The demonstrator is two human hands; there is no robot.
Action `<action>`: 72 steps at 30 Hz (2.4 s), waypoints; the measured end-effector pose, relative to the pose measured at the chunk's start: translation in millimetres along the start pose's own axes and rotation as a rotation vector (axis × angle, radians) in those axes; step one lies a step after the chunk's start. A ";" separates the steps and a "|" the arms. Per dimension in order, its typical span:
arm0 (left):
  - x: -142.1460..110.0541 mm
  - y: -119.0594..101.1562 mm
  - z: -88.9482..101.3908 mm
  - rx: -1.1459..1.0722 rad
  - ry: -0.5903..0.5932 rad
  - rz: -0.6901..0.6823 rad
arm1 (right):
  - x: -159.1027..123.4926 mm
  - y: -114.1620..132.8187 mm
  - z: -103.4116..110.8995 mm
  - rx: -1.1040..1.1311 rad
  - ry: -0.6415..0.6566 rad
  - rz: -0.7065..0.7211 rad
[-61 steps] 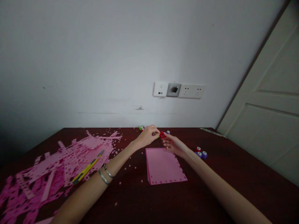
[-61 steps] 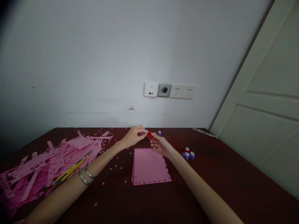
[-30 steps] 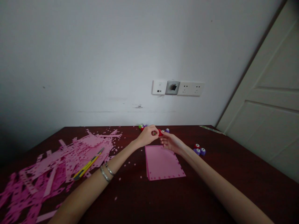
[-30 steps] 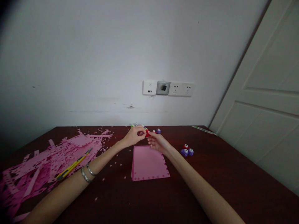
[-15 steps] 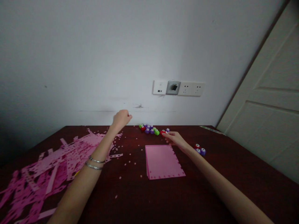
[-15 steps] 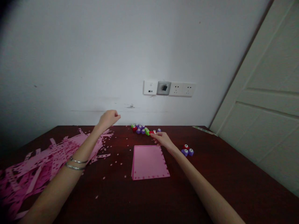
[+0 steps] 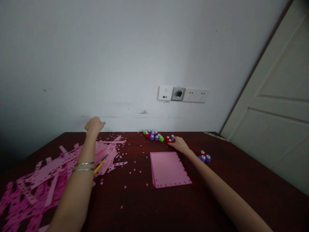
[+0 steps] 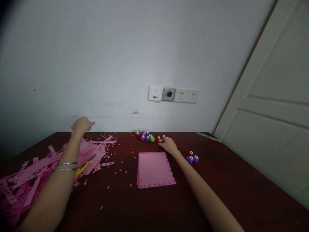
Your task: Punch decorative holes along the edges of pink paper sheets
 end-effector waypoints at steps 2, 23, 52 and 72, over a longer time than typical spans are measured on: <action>-0.7 2.2 -1.0 0.024 0.018 0.058 | -0.4 2.5 0.9 -0.058 0.011 0.005; -305.1 -299.2 -177.1 -0.351 0.681 -1.039 | -75.3 -120.5 97.3 -0.246 0.367 -0.014; -298.4 -265.1 -187.6 -1.482 1.886 -0.081 | -115.7 5.2 68.9 1.350 0.602 0.087; -141.3 -186.5 -207.7 -0.244 0.548 -0.780 | 4.5 31.8 -14.5 -0.296 0.073 0.118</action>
Point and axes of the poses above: each hand's wrist, its own x-axis towards the middle knuckle, its own z-axis out of the back of the hand, y = z × x, the point moved 10 cm from there along x, towards the middle knuckle, and after that the axes turned 7 degrees about -x, right-handed, at the moved point
